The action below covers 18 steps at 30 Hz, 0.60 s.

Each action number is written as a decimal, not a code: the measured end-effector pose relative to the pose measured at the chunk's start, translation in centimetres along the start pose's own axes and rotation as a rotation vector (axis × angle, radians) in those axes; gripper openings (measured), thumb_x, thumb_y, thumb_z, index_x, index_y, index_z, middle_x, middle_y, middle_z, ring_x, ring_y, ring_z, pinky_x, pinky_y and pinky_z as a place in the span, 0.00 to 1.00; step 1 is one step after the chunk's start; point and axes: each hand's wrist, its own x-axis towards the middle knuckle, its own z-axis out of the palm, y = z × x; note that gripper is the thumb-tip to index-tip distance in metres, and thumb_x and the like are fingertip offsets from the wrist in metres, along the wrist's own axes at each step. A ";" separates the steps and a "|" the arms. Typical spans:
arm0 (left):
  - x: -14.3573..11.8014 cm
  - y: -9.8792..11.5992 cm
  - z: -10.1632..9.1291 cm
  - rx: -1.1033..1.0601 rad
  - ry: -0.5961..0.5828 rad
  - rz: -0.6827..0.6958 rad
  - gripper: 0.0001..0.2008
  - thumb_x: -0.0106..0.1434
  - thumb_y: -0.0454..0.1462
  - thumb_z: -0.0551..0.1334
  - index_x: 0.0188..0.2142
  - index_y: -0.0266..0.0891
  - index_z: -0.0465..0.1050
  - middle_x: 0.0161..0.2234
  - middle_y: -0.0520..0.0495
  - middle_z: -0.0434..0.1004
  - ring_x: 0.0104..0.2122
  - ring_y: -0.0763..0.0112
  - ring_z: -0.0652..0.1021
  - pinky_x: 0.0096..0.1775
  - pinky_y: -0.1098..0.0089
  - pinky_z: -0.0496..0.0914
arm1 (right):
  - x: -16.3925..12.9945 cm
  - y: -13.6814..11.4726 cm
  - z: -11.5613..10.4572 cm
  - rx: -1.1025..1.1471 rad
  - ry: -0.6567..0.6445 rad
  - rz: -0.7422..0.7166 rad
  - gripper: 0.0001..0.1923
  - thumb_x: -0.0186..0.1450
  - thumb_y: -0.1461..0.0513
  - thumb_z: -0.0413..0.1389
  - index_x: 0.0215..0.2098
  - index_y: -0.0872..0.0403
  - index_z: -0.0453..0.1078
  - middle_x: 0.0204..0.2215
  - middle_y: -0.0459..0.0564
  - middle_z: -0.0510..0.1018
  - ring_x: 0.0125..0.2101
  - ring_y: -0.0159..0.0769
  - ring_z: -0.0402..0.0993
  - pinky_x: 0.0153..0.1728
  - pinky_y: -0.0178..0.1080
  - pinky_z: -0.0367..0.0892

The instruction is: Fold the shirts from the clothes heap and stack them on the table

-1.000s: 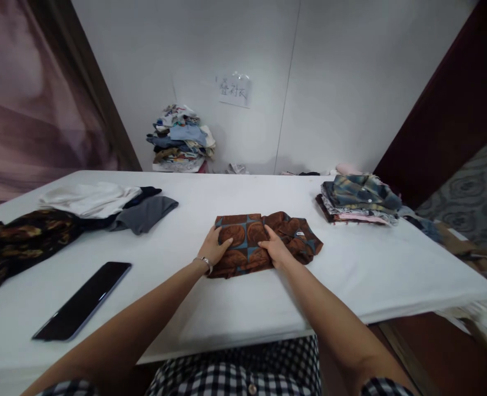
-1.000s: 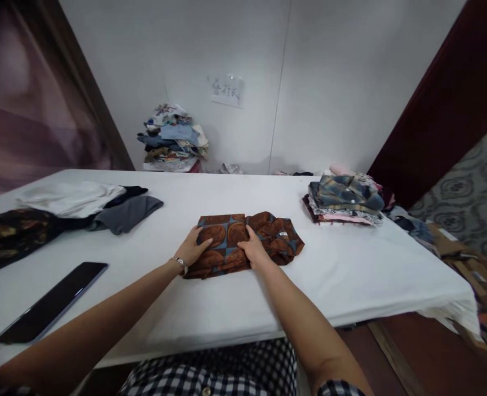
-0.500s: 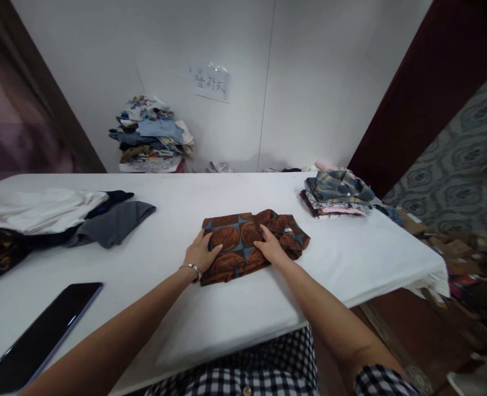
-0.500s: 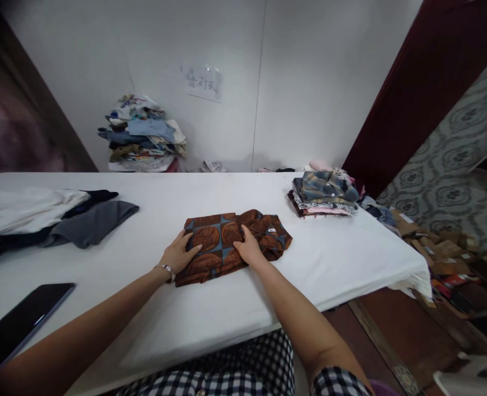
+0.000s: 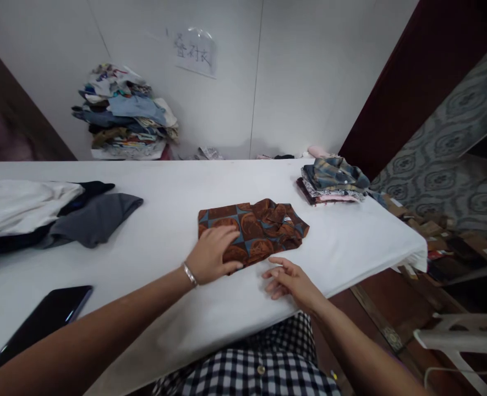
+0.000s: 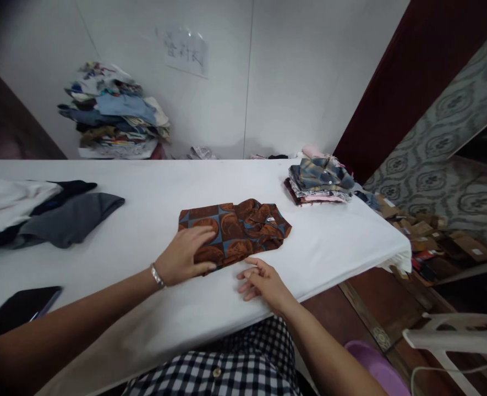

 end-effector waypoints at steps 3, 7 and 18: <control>-1.6 1.6 0.4 0.103 -0.046 0.038 0.22 0.55 0.39 0.64 0.49 0.39 0.67 0.52 0.40 0.70 0.52 0.55 0.69 0.52 0.54 0.62 | 0.0 0.2 0.1 0.042 0.025 0.013 0.32 0.53 0.54 0.64 0.53 0.53 0.60 0.34 0.51 0.79 0.24 0.32 0.76 0.21 0.34 0.71; -2.3 1.1 2.0 0.246 -0.098 -0.003 0.09 0.57 0.27 0.55 0.36 0.37 0.70 0.39 0.42 0.74 0.40 0.61 0.73 0.40 0.60 0.66 | 0.4 0.1 0.4 0.062 0.059 0.004 0.35 0.54 0.56 0.64 0.56 0.53 0.56 0.36 0.52 0.79 0.25 0.33 0.77 0.21 0.34 0.72; 4.2 -4.1 -1.0 -0.091 -0.016 0.011 0.16 0.65 0.46 0.52 0.45 0.41 0.69 0.45 0.45 0.74 0.45 0.65 0.73 0.48 0.64 0.66 | 0.8 -0.7 0.5 0.473 0.082 0.193 0.13 0.63 0.56 0.58 0.40 0.58 0.68 0.47 0.61 0.75 0.44 0.43 0.77 0.31 0.38 0.76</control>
